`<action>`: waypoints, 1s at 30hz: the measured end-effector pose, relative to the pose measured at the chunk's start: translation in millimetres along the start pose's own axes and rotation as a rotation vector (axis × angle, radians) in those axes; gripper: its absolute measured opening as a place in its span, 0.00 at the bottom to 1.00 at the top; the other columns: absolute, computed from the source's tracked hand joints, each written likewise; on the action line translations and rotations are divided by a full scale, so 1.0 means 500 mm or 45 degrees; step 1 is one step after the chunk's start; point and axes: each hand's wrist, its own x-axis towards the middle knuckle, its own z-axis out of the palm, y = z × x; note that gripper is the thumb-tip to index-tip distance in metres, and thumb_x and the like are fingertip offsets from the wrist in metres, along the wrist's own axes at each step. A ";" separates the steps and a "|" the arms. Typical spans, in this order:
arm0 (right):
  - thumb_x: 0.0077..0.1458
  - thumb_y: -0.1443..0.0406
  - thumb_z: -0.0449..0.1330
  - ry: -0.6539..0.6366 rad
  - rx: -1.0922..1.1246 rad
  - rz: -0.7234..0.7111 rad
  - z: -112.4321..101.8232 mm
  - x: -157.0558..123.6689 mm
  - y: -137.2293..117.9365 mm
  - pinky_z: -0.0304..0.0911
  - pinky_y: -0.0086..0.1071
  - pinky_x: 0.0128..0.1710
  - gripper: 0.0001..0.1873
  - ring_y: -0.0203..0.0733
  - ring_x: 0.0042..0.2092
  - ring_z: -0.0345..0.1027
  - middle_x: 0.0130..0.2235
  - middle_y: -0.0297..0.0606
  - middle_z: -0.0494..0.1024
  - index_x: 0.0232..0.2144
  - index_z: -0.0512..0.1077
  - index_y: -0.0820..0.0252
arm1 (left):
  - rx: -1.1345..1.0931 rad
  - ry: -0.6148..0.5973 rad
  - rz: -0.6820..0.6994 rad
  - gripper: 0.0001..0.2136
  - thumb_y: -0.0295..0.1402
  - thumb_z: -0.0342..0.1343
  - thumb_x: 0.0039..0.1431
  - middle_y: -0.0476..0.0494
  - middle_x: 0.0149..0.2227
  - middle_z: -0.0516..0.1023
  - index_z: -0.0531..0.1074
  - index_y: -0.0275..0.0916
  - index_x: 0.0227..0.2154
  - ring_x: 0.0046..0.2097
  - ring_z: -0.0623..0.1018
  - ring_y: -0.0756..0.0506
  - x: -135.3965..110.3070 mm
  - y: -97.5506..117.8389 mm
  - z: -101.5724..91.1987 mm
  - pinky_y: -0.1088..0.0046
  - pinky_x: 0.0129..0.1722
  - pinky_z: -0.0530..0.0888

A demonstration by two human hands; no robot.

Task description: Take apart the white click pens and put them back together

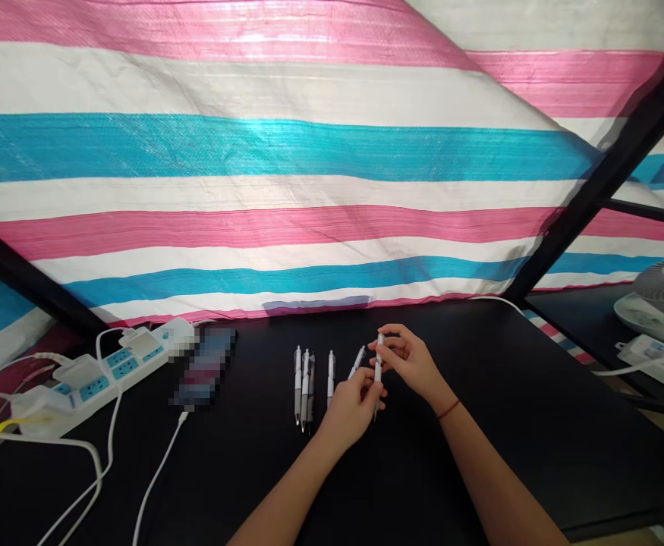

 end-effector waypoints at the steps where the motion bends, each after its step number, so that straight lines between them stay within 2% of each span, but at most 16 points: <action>1: 0.49 0.55 0.63 0.015 0.006 -0.004 0.000 0.000 0.000 0.72 0.35 0.29 0.21 0.44 0.33 0.76 0.37 0.41 0.79 0.43 0.64 0.57 | 0.000 0.003 0.002 0.11 0.37 0.48 0.60 0.44 0.33 0.78 0.69 0.38 0.41 0.31 0.78 0.48 0.000 0.000 0.000 0.74 0.32 0.71; 22: 0.50 0.57 0.63 -0.017 -0.008 -0.013 -0.002 -0.001 -0.004 0.71 0.33 0.28 0.18 0.41 0.31 0.74 0.33 0.36 0.76 0.40 0.64 0.56 | 0.014 -0.033 0.016 0.09 0.37 0.47 0.61 0.45 0.34 0.77 0.68 0.39 0.39 0.32 0.78 0.48 -0.002 -0.007 0.001 0.72 0.34 0.72; 26: 0.51 0.56 0.62 -0.069 0.016 0.029 -0.004 -0.001 -0.001 0.71 0.34 0.29 0.17 0.43 0.32 0.75 0.34 0.38 0.77 0.40 0.64 0.56 | -0.005 -0.043 0.001 0.10 0.37 0.48 0.61 0.45 0.34 0.77 0.68 0.39 0.40 0.32 0.79 0.48 -0.002 -0.009 0.002 0.72 0.35 0.72; 30: 0.51 0.57 0.62 -0.043 0.027 0.006 -0.006 0.000 0.002 0.72 0.34 0.29 0.19 0.43 0.33 0.75 0.36 0.40 0.78 0.42 0.63 0.56 | -0.002 -0.048 -0.002 0.10 0.37 0.47 0.61 0.45 0.34 0.77 0.67 0.39 0.41 0.32 0.78 0.48 -0.002 -0.009 0.002 0.72 0.35 0.72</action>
